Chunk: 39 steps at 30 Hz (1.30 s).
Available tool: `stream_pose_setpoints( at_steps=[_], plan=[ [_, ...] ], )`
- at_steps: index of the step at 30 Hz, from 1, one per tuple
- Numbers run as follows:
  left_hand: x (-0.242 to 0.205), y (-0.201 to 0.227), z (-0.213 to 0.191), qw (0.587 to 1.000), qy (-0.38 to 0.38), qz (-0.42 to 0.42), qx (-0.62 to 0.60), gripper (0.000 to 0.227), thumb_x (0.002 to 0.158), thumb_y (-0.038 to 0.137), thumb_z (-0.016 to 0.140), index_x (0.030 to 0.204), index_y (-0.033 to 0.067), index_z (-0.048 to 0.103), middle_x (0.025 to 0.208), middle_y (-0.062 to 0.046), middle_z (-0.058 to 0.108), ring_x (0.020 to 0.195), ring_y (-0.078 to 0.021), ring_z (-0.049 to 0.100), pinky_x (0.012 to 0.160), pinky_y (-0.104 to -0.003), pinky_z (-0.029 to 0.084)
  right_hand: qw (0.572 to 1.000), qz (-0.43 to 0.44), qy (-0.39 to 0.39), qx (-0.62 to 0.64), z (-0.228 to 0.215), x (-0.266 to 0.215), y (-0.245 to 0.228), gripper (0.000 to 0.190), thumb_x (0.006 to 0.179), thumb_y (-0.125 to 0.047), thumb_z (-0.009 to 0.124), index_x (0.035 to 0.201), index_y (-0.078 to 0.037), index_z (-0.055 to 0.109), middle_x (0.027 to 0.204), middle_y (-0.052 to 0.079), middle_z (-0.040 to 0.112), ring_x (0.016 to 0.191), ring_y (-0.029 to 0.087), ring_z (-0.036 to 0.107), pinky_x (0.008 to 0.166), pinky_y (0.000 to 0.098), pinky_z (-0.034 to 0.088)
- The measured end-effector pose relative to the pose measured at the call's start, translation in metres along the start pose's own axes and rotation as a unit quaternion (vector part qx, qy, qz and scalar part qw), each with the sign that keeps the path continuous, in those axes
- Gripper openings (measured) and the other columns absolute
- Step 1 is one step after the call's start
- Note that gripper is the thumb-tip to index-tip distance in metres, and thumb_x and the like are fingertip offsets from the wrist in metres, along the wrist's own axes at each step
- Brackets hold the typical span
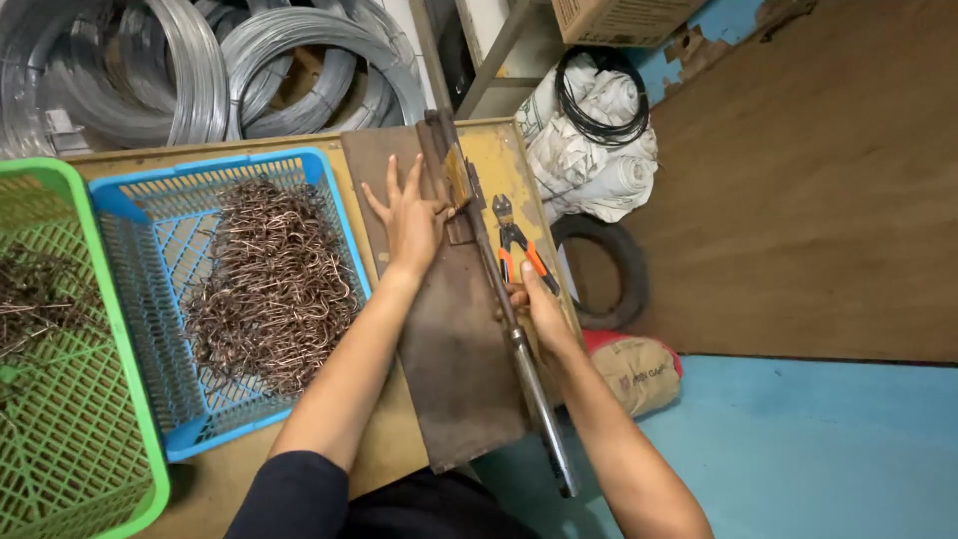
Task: The person is manually processing small metal clips by placing them into a guide and using a large manual cutter.
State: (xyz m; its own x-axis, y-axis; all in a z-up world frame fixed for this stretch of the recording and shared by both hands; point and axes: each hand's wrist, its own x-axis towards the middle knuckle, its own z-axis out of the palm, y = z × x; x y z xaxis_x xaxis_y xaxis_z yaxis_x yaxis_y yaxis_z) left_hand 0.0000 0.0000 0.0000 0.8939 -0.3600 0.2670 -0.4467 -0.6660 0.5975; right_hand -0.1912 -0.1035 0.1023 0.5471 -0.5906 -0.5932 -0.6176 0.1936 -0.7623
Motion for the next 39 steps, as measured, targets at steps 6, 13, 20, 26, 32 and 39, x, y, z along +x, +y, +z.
stream_pose_setpoints(
  at_steps=[6,13,20,26,32,39],
  plan=[
    [-0.025,0.006,-0.01,0.995,-0.05,-0.018,-0.082,0.009,0.079,0.037,0.085,0.088,0.0338,0.082,0.16,-0.006,0.046,0.156,-0.0454,0.016,0.114,-0.079,0.003,0.997,-0.062,-0.027,-0.044,-0.018,-0.006,-0.022,0.043,0.085,-0.047,0.082,0.09,-0.005,0.079,0.075,0.015,0.074,0.07,0.023,0.066,0.056,0.0327,0.051],
    [-0.066,-0.01,-0.085,0.997,-0.014,0.006,-0.076,0.012,0.087,0.038,0.079,0.097,0.0301,0.082,0.158,-0.005,0.046,0.155,-0.0419,0.019,0.119,-0.07,0.011,0.979,-0.141,-0.039,-0.138,-0.023,-0.001,-0.002,0.044,0.09,-0.042,0.077,0.103,0.0,0.08,0.135,0.02,0.066,0.125,0.036,0.059,0.098,0.0452,0.049],
    [-0.088,-0.026,-0.123,0.979,0.059,0.005,-0.194,0.013,0.085,0.031,0.084,0.095,0.0216,0.083,0.154,-0.009,0.051,0.147,-0.044,0.034,0.119,-0.06,0.028,0.964,-0.123,-0.026,-0.233,-0.027,0.076,0.1,0.045,0.091,-0.05,0.073,0.099,-0.007,0.082,0.115,0.015,0.074,0.115,0.034,0.066,0.093,0.0447,0.052],
    [-0.132,-0.032,-0.173,0.966,0.001,-0.014,-0.257,0.011,0.083,0.026,0.084,0.092,0.0191,0.083,0.138,-0.006,0.065,0.124,-0.0387,0.062,0.109,-0.053,0.046,0.888,-0.338,0.073,-0.302,0.017,0.003,0.046,0.043,0.086,-0.028,0.078,0.118,-0.001,0.069,0.136,0.033,0.053,0.133,0.051,0.049,0.11,0.0558,0.041],
    [-0.134,-0.093,-0.206,0.963,-0.023,-0.018,-0.268,0.008,0.082,0.02,0.084,0.089,0.0169,0.083,0.13,-0.007,0.07,0.112,-0.0378,0.07,0.098,-0.049,0.055,0.759,-0.589,-0.102,-0.256,0.121,-0.077,-0.021,0.045,0.089,-0.005,0.072,0.133,-0.01,0.065,0.132,0.017,0.064,0.127,0.038,0.059,0.106,0.047,0.047],
    [-0.068,-0.17,-0.218,0.98,0.034,-0.051,-0.187,0.015,0.086,0.028,0.083,0.097,0.0171,0.082,0.12,-0.008,0.072,0.109,-0.0393,0.069,0.095,-0.052,0.055,0.638,-0.69,-0.123,-0.317,0.219,0.008,-0.055,0.023,0.096,-0.02,0.07,0.118,-0.025,0.075,0.103,-0.001,0.074,0.094,0.022,0.075,0.081,0.0343,0.06]
  ],
)
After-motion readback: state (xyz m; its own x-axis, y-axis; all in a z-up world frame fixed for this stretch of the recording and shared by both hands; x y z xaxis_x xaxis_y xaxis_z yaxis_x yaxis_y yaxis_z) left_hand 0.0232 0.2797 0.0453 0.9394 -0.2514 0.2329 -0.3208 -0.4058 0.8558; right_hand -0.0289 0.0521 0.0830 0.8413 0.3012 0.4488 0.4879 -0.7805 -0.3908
